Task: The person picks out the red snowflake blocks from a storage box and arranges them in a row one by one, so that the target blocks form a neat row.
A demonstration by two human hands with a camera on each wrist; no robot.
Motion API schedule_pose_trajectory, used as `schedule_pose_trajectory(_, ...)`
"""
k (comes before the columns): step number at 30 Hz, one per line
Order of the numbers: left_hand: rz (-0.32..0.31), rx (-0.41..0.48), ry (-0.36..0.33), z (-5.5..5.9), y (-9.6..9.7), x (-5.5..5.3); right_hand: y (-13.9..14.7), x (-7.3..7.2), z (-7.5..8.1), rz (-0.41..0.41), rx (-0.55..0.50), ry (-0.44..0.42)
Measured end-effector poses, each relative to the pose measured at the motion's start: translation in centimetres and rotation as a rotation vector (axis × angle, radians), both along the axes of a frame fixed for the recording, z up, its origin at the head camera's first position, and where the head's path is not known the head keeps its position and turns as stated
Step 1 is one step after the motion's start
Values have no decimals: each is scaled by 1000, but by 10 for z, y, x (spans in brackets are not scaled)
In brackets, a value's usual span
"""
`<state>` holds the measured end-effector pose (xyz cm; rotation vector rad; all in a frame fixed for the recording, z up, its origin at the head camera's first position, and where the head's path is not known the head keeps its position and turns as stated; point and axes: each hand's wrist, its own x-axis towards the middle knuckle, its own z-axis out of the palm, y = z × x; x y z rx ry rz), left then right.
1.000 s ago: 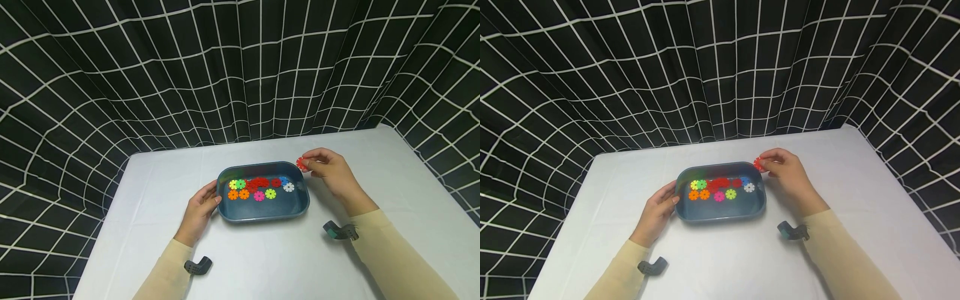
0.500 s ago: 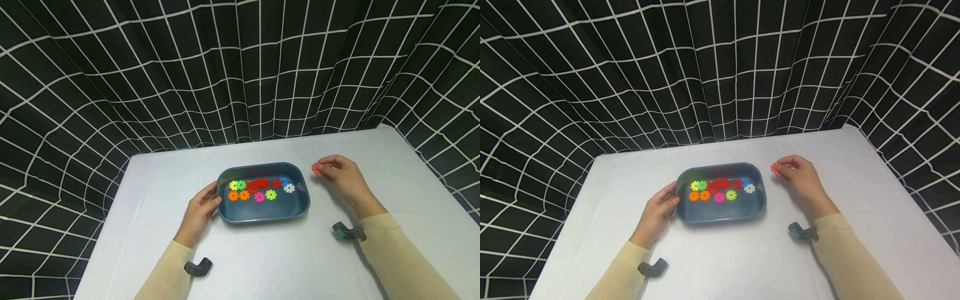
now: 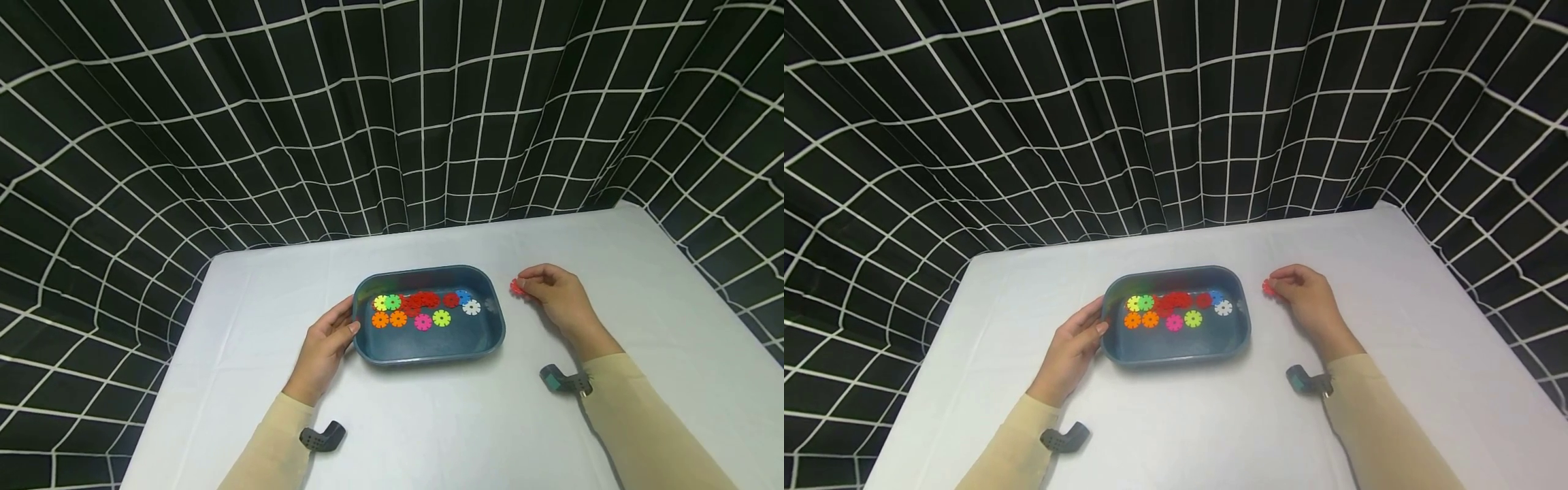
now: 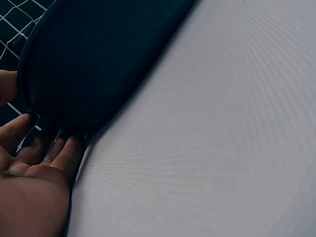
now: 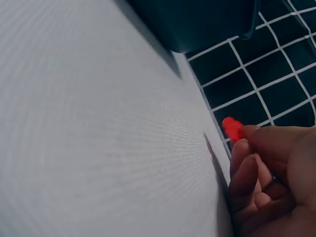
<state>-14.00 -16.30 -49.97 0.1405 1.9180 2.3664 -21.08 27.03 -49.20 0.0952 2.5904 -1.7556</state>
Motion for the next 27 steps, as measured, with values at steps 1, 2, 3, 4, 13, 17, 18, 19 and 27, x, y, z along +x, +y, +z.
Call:
schedule_pose_trajectory(1, 1, -2, -2, 0, 0, 0, 0, 0, -1, 0, 19, 1)
schedule_pose_trajectory(2, 1, -3, -3, 1, 0, 0, 0, 0, -2, -1, 39, 1)
schedule_pose_trajectory(3, -1, -3, -4, 1, 0, 0, -1, 1, -2, -1, 60, 5)
schedule_pose_trajectory(4, 0, -5, -7, 1, -1, -1, -1, 1, -2, -1, 78, 7)
schedule_pose_trajectory(13, 2, -13, -8, 1, -1, 1, -2, 2, -5, 9, 210, 39)
schedule_pose_trajectory(17, -1, -9, -5, -1, -1, 0, -2, 2, -7, 9, 238, 53)
schedule_pose_trajectory(18, -2, -5, -5, -1, -1, 0, -3, 2, -7, 11, 241, 55)
schedule_pose_trajectory(19, -2, -5, -6, -1, -1, 0, -3, 2, -7, 12, 244, 58)
schedule_pose_trajectory(27, -1, -12, -4, -1, -1, 0, -4, 1, -9, 18, 275, 87)
